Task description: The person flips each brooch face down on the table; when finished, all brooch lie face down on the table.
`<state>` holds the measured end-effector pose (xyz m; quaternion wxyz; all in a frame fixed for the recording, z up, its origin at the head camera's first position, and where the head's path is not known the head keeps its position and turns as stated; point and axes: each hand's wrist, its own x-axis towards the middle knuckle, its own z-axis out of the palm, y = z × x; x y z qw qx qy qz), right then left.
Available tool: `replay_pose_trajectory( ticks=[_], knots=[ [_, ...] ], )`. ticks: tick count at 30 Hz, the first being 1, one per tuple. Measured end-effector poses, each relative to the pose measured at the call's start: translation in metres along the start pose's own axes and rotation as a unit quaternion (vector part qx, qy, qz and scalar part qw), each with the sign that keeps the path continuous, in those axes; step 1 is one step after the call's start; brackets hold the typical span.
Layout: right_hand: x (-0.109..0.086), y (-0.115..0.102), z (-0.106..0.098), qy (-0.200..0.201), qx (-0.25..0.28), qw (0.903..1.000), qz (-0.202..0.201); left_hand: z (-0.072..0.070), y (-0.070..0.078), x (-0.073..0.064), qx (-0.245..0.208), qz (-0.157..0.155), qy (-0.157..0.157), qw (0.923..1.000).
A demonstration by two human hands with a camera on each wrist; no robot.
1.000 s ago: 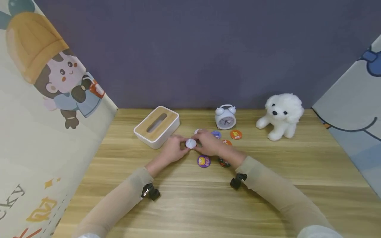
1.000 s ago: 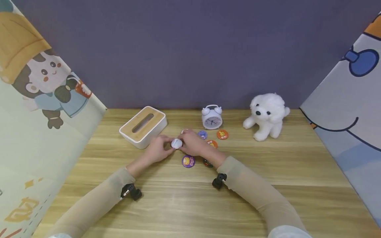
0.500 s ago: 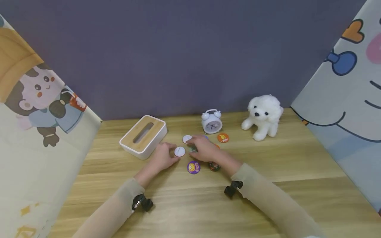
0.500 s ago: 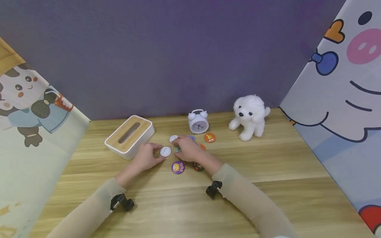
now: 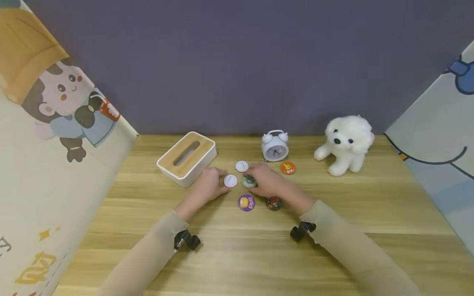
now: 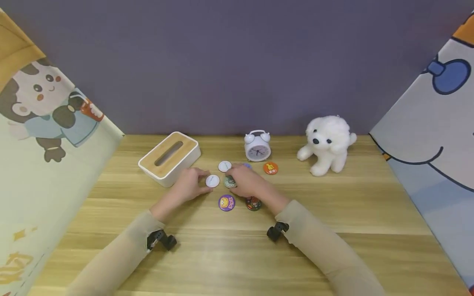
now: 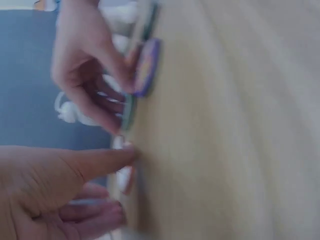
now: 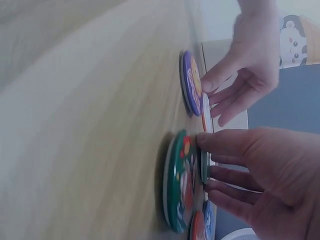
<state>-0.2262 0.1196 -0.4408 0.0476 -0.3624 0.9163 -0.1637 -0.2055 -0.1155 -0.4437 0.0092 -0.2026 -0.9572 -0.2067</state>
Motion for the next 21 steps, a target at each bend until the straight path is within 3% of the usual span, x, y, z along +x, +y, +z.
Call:
replay_pose_trajectory(
  ticks=[5, 9, 11, 14, 21],
  knots=[
    [-0.006, 0.007, 0.000, 0.011, 0.019, 0.9995, -0.023, -0.001, 0.016, 0.007, 0.015, -0.027, -0.011, 0.9995],
    [-0.010, 0.013, -0.003, 0.062, 0.069, 0.9957, -0.005, 0.003, 0.029, 0.012, -0.011, 0.004, 0.032, 0.9994],
    [-0.012, 0.016, -0.006, 0.092, 0.125, 0.9878, 0.017, 0.005, 0.034, 0.014, -0.047, 0.021, 0.053, 0.9973],
    [-0.014, 0.019, -0.013, 0.126, 0.219, 0.9658, 0.057, 0.009, 0.039, 0.017, -0.104, 0.039, 0.084, 0.9902],
    [-0.018, 0.017, -0.020, 0.125, 0.415, 0.8913, 0.134, 0.012, 0.041, 0.014, -0.178, 0.089, 0.168, 0.9656]
  ],
)
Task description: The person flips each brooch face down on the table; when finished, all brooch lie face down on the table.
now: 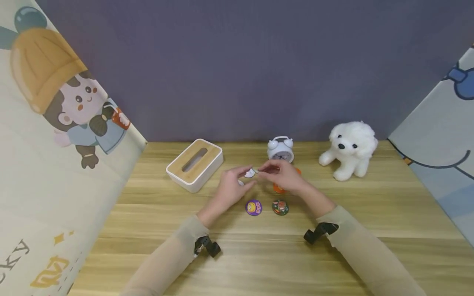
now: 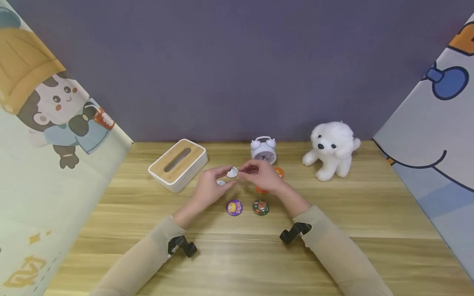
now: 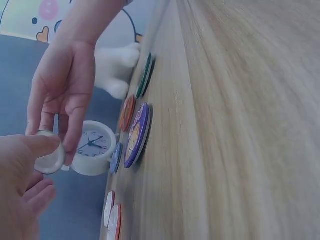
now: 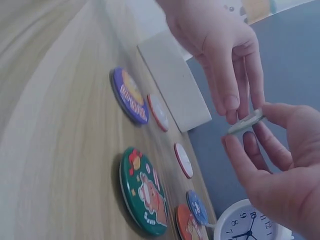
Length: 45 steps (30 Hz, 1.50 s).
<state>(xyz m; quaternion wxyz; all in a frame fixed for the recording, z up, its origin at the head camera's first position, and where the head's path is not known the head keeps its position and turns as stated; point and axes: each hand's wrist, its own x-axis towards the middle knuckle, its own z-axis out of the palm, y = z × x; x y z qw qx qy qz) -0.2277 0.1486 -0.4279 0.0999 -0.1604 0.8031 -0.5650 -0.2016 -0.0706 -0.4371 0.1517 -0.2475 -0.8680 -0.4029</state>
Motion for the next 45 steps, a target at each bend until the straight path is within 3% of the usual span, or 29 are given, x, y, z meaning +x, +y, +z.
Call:
replay_pose_trajectory(
  ticks=[6, 11, 16, 22, 28, 32, 35, 38, 42, 45],
  knots=[
    [-0.002, -0.006, 0.003, -0.023, 0.118, 0.9920, 0.039, 0.003, 0.001, 0.000, -0.004, 0.020, 0.038, 0.9991],
    [0.001, -0.011, 0.005, -0.040, 0.128, 0.9904, 0.033, 0.001, -0.003, 0.000, -0.019, 0.012, 0.046, 0.9987],
    [0.001, -0.013, 0.003, -0.034, 0.072, 0.9966, 0.020, -0.004, -0.003, 0.002, -0.044, 0.001, 0.030, 0.9986],
    [-0.003, -0.008, 0.002, -0.036, -0.020, 0.9991, -0.012, -0.003, -0.004, 0.005, -0.036, -0.026, -0.023, 0.9988],
    [-0.008, -0.006, -0.003, -0.038, -0.145, 0.9869, -0.060, 0.005, -0.006, 0.006, -0.043, -0.029, -0.070, 0.9962],
    [-0.010, -0.002, -0.007, -0.045, -0.174, 0.9810, -0.074, 0.009, -0.004, 0.005, -0.046, -0.027, -0.086, 0.9948],
    [-0.010, 0.003, -0.007, -0.050, -0.208, 0.9717, -0.100, 0.013, -0.005, 0.003, -0.032, -0.029, -0.099, 0.9941],
    [-0.009, 0.009, -0.004, -0.050, -0.269, 0.9511, -0.144, 0.016, -0.008, 0.002, -0.007, -0.031, -0.114, 0.9930],
    [-0.009, 0.015, 0.002, -0.049, -0.353, 0.9156, -0.186, 0.020, -0.011, 0.001, 0.032, -0.025, -0.133, 0.9903],
    [-0.010, 0.017, 0.006, -0.056, -0.381, 0.9027, -0.192, 0.022, -0.012, -0.001, 0.066, -0.008, -0.145, 0.9871]
  ],
)
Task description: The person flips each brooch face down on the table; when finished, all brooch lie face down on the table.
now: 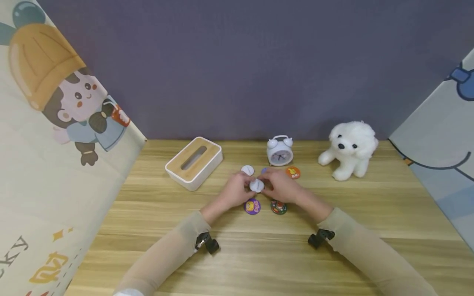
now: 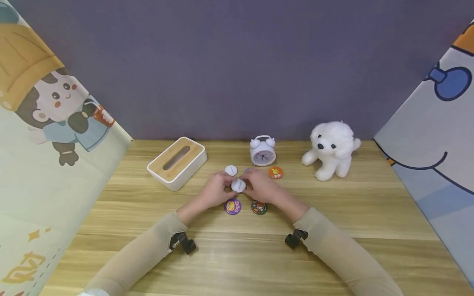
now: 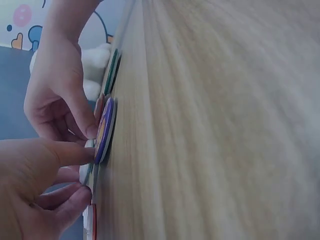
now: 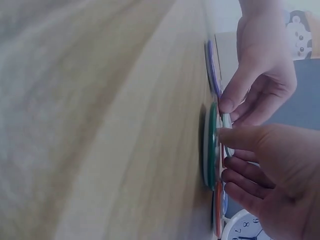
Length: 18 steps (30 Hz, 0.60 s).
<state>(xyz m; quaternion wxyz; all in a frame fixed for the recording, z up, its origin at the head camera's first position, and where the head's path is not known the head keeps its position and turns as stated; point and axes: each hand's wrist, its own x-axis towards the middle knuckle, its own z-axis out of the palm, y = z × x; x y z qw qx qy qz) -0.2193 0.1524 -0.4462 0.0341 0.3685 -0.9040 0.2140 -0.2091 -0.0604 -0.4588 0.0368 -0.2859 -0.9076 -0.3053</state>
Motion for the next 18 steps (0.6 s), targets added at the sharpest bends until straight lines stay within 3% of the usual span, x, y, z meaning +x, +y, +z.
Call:
replay_pose_trajectory(
  ticks=[4, 11, 18],
  knots=[
    [0.001, -0.003, 0.001, -0.006, -0.002, 1.0000, -0.003, 0.001, 0.000, 0.000, 0.041, 0.018, -0.006, 0.9990],
    [0.001, -0.003, 0.000, -0.007, -0.011, 0.9998, -0.013, 0.000, 0.005, 0.003, 0.061, 0.002, -0.024, 0.9979],
    [-0.007, -0.009, -0.005, 0.002, 0.006, 1.0000, -0.003, -0.010, 0.007, -0.006, 0.028, 0.008, -0.010, 0.9995]
  ],
)
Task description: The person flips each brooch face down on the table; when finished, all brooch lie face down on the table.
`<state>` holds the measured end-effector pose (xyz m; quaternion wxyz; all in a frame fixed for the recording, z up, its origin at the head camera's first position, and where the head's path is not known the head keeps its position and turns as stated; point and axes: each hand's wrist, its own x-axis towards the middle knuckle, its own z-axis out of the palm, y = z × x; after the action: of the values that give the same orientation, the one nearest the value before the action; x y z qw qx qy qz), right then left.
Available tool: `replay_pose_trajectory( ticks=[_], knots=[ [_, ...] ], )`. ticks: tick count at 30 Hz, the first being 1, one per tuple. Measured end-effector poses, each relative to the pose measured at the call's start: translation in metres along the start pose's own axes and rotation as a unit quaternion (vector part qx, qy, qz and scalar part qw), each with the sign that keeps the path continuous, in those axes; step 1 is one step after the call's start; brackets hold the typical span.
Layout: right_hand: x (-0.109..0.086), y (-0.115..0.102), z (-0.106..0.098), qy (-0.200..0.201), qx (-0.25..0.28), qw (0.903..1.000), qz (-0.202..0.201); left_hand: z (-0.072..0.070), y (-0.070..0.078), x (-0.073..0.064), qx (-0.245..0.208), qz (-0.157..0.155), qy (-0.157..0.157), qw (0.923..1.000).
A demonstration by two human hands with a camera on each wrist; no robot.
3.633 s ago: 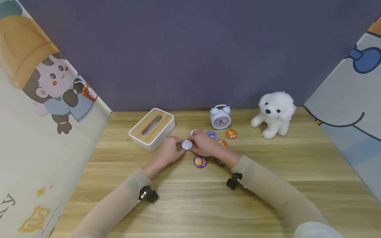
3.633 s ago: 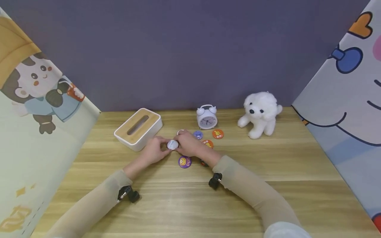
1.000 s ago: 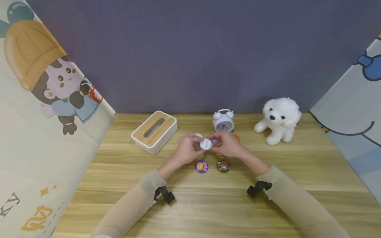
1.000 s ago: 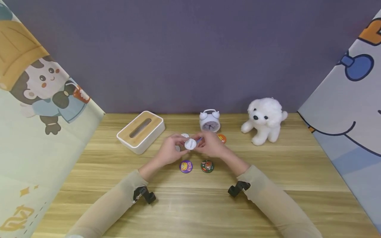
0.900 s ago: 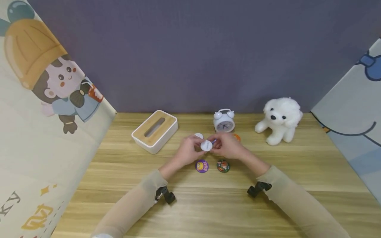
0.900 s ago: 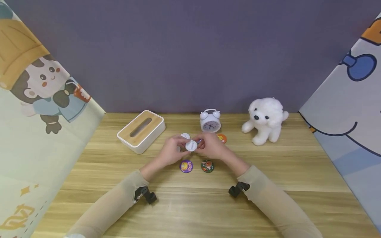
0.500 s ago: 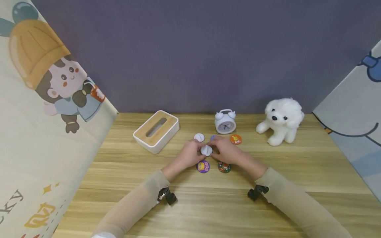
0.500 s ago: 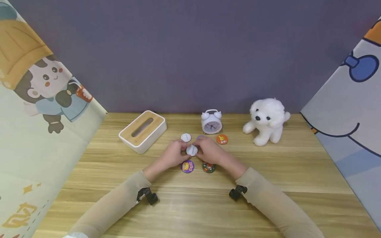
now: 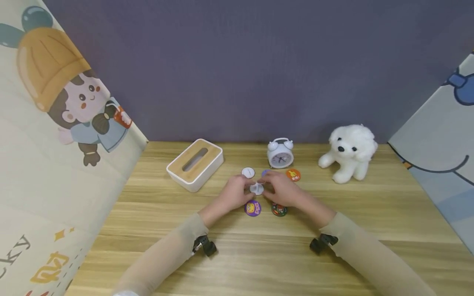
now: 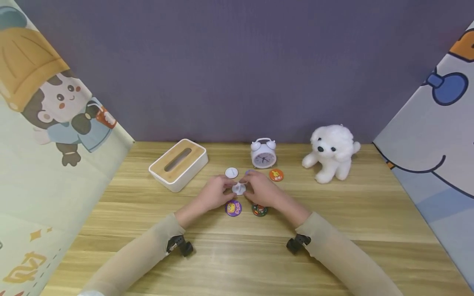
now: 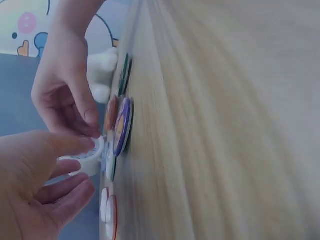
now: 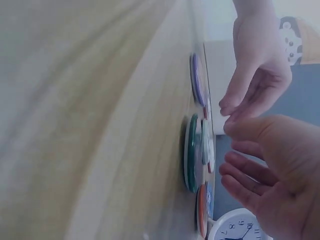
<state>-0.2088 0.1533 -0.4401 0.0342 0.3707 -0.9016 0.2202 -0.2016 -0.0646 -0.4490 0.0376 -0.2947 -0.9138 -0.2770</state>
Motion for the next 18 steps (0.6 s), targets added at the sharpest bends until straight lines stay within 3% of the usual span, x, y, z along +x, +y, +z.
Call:
replay_pose_trajectory(
  ticks=[10, 14, 18],
  knots=[
    [-0.025, -0.025, 0.003, -0.035, 0.014, 0.9984, -0.041, -0.022, 0.004, -0.056, -0.063, -0.011, -0.031, 0.9975],
    [-0.029, -0.033, 0.011, -0.051, 0.005, 0.9980, -0.036, -0.020, 0.002, -0.072, -0.049, -0.004, -0.037, 0.9981],
    [-0.028, -0.038, 0.014, -0.053, 0.001, 0.9981, -0.030, -0.011, 0.001, -0.077, -0.030, 0.005, -0.026, 0.9992]
  ],
)
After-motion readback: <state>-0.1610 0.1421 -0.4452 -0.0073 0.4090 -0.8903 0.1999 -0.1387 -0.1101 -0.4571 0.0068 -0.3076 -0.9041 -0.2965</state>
